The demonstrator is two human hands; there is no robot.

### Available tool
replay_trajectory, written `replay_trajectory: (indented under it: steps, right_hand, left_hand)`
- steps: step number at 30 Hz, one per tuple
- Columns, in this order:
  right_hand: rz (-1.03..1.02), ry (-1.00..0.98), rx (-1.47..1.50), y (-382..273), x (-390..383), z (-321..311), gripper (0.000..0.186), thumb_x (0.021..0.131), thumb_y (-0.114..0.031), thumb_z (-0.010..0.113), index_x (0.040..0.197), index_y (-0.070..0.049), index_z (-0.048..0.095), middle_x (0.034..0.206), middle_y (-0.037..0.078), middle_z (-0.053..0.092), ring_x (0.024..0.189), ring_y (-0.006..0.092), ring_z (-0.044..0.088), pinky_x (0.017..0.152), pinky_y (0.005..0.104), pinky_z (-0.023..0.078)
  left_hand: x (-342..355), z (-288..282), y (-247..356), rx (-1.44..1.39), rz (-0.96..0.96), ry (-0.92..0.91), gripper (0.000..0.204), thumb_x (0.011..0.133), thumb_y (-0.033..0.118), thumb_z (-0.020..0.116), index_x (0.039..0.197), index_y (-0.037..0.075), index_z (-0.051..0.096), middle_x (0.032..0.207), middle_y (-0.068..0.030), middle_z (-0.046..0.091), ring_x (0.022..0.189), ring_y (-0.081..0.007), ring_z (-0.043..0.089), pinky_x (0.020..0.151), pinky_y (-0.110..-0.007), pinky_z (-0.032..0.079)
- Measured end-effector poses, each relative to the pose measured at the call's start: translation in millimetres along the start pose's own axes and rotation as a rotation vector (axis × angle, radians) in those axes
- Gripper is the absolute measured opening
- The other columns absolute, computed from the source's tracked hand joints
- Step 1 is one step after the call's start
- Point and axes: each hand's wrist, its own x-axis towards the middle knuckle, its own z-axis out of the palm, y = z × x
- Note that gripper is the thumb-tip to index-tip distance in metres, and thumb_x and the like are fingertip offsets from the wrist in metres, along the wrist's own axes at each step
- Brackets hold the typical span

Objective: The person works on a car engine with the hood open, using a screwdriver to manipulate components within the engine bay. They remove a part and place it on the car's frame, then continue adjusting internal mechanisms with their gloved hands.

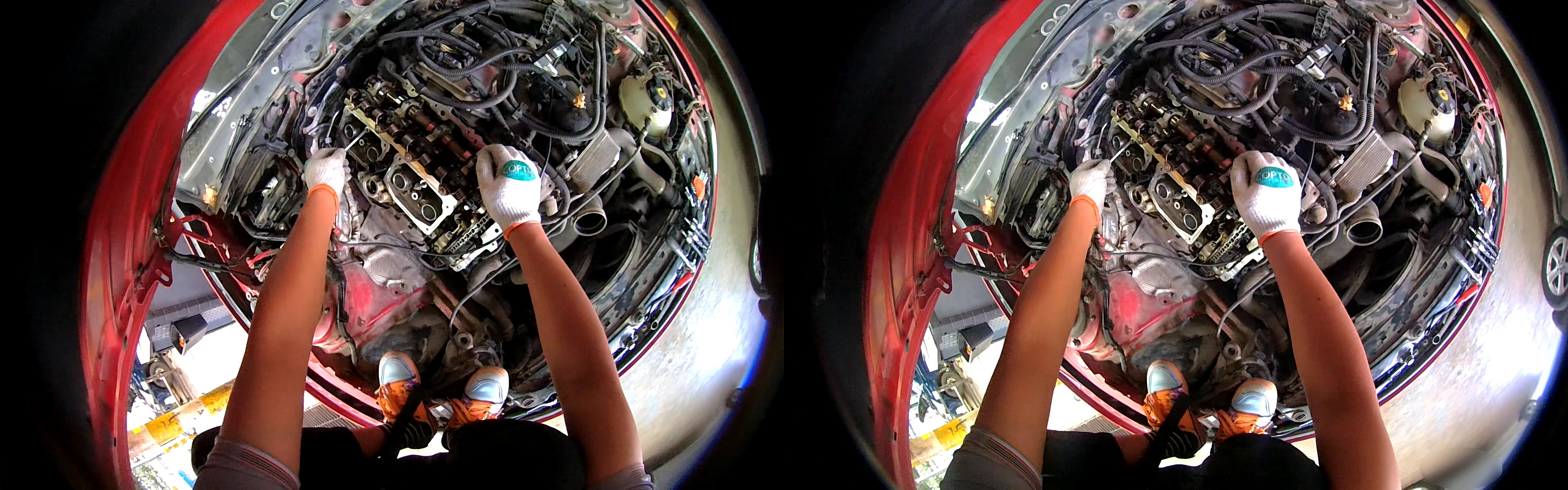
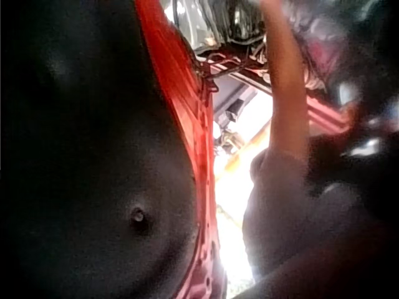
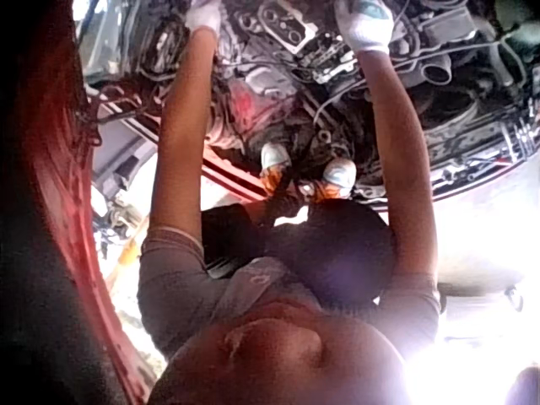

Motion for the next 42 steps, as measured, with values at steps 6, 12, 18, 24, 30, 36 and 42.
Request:
replay_trajectory:
  steps: [6, 12, 18, 24, 30, 36, 42]
  right_hand:
    - [0.013, 0.033, -0.025, 3.8, -1.3, -0.2, 0.015, 0.086, -0.019, 0.063, 0.085, -0.006, 0.070, 0.084, 0.016, 0.069, 0.080, 0.0366, 0.065, 0.073, 0.0454, 0.051]
    - [0.022, 0.025, -0.019, 1.8, -1.6, -1.1, 0.016, 0.085, -0.020, 0.064, 0.083, -0.006, 0.070, 0.083, 0.016, 0.069, 0.080, 0.0365, 0.065, 0.073, 0.0455, 0.051]
    - [0.014, 0.017, 0.015, 0.1, -0.2, 1.1, 0.016, 0.084, -0.020, 0.063, 0.080, -0.006, 0.069, 0.081, 0.016, 0.069, 0.078, 0.0361, 0.066, 0.072, 0.0454, 0.051]
    - [-0.004, 0.054, 0.018, 4.4, -1.6, 2.8, 0.016, 0.084, -0.020, 0.063, 0.078, -0.007, 0.069, 0.078, 0.015, 0.068, 0.077, 0.0360, 0.065, 0.071, 0.0459, 0.051]
    - [0.001, 0.051, 0.037, 4.8, -2.9, 4.0, 0.015, 0.083, -0.020, 0.063, 0.076, -0.007, 0.068, 0.077, 0.015, 0.068, 0.076, 0.0353, 0.065, 0.071, 0.0465, 0.050]
    - [-0.021, 0.077, 0.028, 9.9, -2.7, 3.7, 0.010, 0.081, -0.018, 0.066, 0.077, -0.009, 0.067, 0.074, 0.013, 0.067, 0.070, 0.0342, 0.064, 0.067, 0.0450, 0.049]
    - [-0.047, 0.101, -0.022, 21.9, -6.6, 5.2, 0.010, 0.078, -0.019, 0.068, 0.076, -0.010, 0.065, 0.073, 0.009, 0.066, 0.072, 0.0307, 0.064, 0.066, 0.0433, 0.048]
  left_hand:
    - [-3.6, 14.7, 32.2, 0.901, 0.578, 0.173, 0.023, 0.087, 0.029, 0.066, 0.095, 0.009, 0.072, 0.092, -0.0175, 0.071, 0.086, -0.0385, 0.068, 0.078, -0.044, 0.053]
    - [-3.7, 28.8, 52.0, 0.910, 0.668, 0.162, 0.016, 0.087, 0.023, 0.067, 0.091, 0.008, 0.072, 0.093, -0.0160, 0.071, 0.087, -0.0364, 0.067, 0.078, -0.042, 0.052]
    - [19.1, 27.4, 28.5, 0.932, 0.665, -0.036, 0.025, 0.087, 0.020, 0.069, 0.108, 0.007, 0.070, 0.101, -0.0142, 0.072, 0.090, -0.0307, 0.069, 0.079, -0.038, 0.054]
    - [25.5, 36.6, 19.4, 0.068, -0.027, -0.081, 0.042, 0.096, 0.033, 0.062, 0.122, 0.000, 0.059, 0.101, -0.0141, 0.067, 0.074, -0.0183, 0.065, 0.063, -0.031, 0.056]
    - [29.5, 34.9, 31.8, 0.232, -0.117, -0.141, 0.029, 0.092, 0.032, 0.065, 0.095, 0.003, 0.064, 0.076, -0.0083, 0.067, 0.056, -0.0175, 0.061, 0.049, -0.029, 0.048]
    - [35.3, 38.0, 30.9, 1.016, 0.572, -0.058, 0.025, 0.086, 0.025, 0.069, 0.098, 0.003, 0.070, 0.088, -0.0159, 0.073, 0.078, -0.0279, 0.071, 0.070, -0.038, 0.054]
    - [40.7, 48.3, 25.4, 0.326, 0.003, -0.195, 0.019, 0.093, 0.021, 0.065, 0.088, 0.003, 0.065, 0.069, -0.0012, 0.060, 0.051, -0.0113, 0.050, 0.047, -0.026, 0.042]
